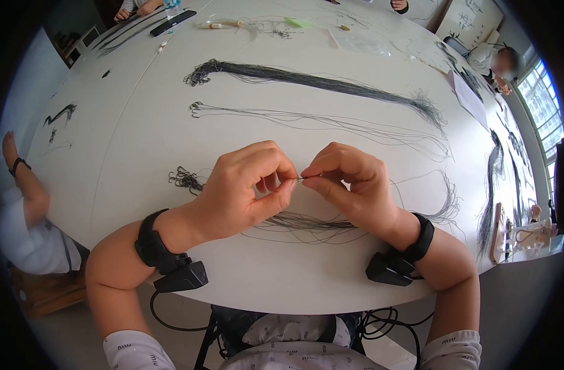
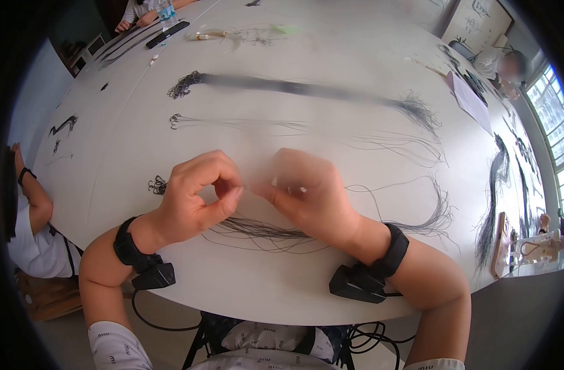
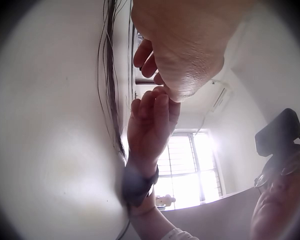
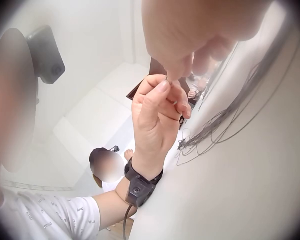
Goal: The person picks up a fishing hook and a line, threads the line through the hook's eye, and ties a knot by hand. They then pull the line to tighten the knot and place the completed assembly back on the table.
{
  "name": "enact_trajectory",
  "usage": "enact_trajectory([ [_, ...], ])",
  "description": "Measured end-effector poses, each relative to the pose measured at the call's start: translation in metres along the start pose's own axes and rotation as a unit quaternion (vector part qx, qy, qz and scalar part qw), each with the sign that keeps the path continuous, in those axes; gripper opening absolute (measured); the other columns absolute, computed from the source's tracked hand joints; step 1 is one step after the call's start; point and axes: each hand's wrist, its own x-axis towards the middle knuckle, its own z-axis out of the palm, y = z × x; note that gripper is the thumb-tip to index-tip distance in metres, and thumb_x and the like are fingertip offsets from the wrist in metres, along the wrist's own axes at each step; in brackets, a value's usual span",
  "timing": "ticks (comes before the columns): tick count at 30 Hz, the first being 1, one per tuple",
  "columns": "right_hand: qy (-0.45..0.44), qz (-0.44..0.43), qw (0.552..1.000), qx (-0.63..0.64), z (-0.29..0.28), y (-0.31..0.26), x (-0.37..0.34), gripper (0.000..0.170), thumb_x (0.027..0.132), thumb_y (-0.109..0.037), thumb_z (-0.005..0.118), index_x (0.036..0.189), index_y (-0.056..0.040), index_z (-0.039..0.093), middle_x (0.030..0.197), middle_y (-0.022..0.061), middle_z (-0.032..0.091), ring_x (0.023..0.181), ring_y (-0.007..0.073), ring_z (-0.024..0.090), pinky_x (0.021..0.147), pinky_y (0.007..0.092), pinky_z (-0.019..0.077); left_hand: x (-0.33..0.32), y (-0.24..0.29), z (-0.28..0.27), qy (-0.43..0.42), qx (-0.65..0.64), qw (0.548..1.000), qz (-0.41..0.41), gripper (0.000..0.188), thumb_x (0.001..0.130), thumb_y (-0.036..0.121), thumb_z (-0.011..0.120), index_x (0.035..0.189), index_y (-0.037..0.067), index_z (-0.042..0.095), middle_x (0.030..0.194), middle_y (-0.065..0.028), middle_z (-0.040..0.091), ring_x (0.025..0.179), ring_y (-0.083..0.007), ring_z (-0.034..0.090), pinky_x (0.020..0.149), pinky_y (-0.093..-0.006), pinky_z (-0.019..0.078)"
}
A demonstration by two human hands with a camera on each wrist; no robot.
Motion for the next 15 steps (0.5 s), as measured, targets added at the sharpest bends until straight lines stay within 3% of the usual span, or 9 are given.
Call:
enact_trajectory([
  [7,-0.007,0.047,0.998,0.035,0.0002,-0.0011,-0.001,0.006,0.08,-0.005,0.064,0.085,-0.0012,0.063,0.071,0.0011,0.056,0.061,0.0083,0.047,0.053,0.0234,0.0401,-0.0009,-0.0001,-0.0025,-0.025,-0.123,0.985,-0.117,0.002,0.084,0.003,0.057,0.083,0.002,0.057,0.078,-0.0025,0.056,0.067,-0.0083,0.053,0.06,-0.0213,0.0439],
  [10,-0.007,0.098,0.993,0.066,-0.001,-0.0038,-0.0001,0.009,0.082,-0.008,0.062,0.084,0.0004,0.062,0.07,0.0018,0.057,0.061,0.0078,0.05,0.053,0.0233,0.0416,0.0007,0.0012,0.0014,0.018,-0.096,0.991,-0.096,0.005,0.082,0.001,0.059,0.087,0.002,0.057,0.081,-0.0027,0.056,0.067,-0.008,0.053,0.059,-0.0214,0.044],
  [15,-0.025,0.151,0.985,0.08,-0.0014,-0.0088,0.0023,0.012,0.084,-0.011,0.061,0.082,0.0011,0.062,0.067,0.0024,0.058,0.058,0.0084,0.052,0.052,0.0237,0.0426,0.0008,0.001,0.0018,0.0,-0.059,0.997,-0.058,0.012,0.081,-0.003,0.06,0.092,0.003,0.058,0.084,-0.003,0.057,0.067,-0.0087,0.054,0.059,-0.0212,0.044],
])
